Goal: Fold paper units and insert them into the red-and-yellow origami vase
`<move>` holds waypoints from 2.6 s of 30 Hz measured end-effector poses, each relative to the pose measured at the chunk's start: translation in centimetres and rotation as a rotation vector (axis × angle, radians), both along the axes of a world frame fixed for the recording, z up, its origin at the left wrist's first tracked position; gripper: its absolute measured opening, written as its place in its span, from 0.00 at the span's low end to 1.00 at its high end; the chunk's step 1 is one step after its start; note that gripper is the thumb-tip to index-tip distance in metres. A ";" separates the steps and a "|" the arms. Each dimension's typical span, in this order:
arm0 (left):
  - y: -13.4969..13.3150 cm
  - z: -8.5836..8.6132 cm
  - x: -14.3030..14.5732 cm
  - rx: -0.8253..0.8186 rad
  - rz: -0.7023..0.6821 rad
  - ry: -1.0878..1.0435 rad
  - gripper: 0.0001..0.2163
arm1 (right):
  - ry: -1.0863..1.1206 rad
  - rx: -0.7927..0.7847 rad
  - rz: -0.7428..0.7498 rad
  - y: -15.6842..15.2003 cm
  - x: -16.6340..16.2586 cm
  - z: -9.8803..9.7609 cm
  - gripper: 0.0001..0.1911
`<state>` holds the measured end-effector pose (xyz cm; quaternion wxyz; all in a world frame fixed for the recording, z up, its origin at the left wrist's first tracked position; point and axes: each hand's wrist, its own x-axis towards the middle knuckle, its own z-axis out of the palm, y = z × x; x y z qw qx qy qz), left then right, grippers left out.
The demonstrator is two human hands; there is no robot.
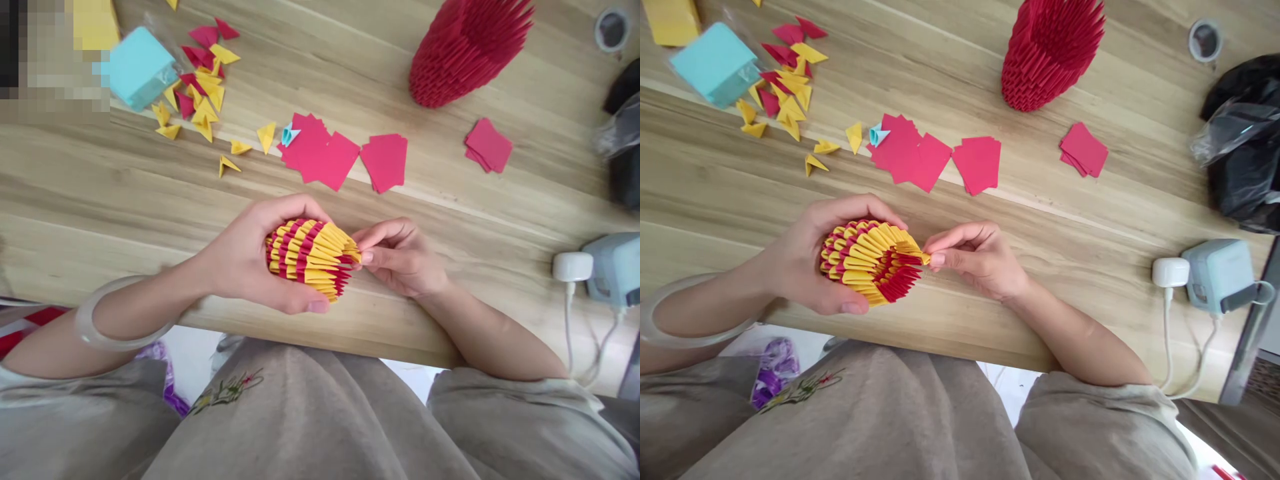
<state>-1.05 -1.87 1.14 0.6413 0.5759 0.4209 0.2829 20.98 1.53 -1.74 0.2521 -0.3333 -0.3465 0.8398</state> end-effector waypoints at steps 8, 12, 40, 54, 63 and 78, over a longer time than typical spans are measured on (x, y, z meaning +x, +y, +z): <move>0.1 0.2 -0.1 0.040 0.002 0.057 0.25 | 0.014 0.015 0.021 0.1 0.2 -0.2 0.05; 0.0 0.2 -0.1 0.041 0.014 0.081 0.24 | 0.009 0.003 0.009 0.0 0.0 -0.2 0.05; 0.1 0.2 0.1 0.131 0.018 0.216 0.21 | -0.099 0.069 -0.059 -0.5 -0.5 0.0 0.06; 0.1 0.4 0.2 0.208 0.044 0.313 0.23 | -0.242 0.181 -0.075 -0.7 -0.2 -0.2 0.06; 0.1 0.2 0.2 0.181 0.086 0.343 0.25 | -0.145 0.118 -0.094 -0.5 -0.5 -0.3 0.08; 0.0 0.2 0.2 0.164 0.072 0.262 0.24 | -0.196 0.172 -0.092 -0.4 -0.3 -0.2 0.07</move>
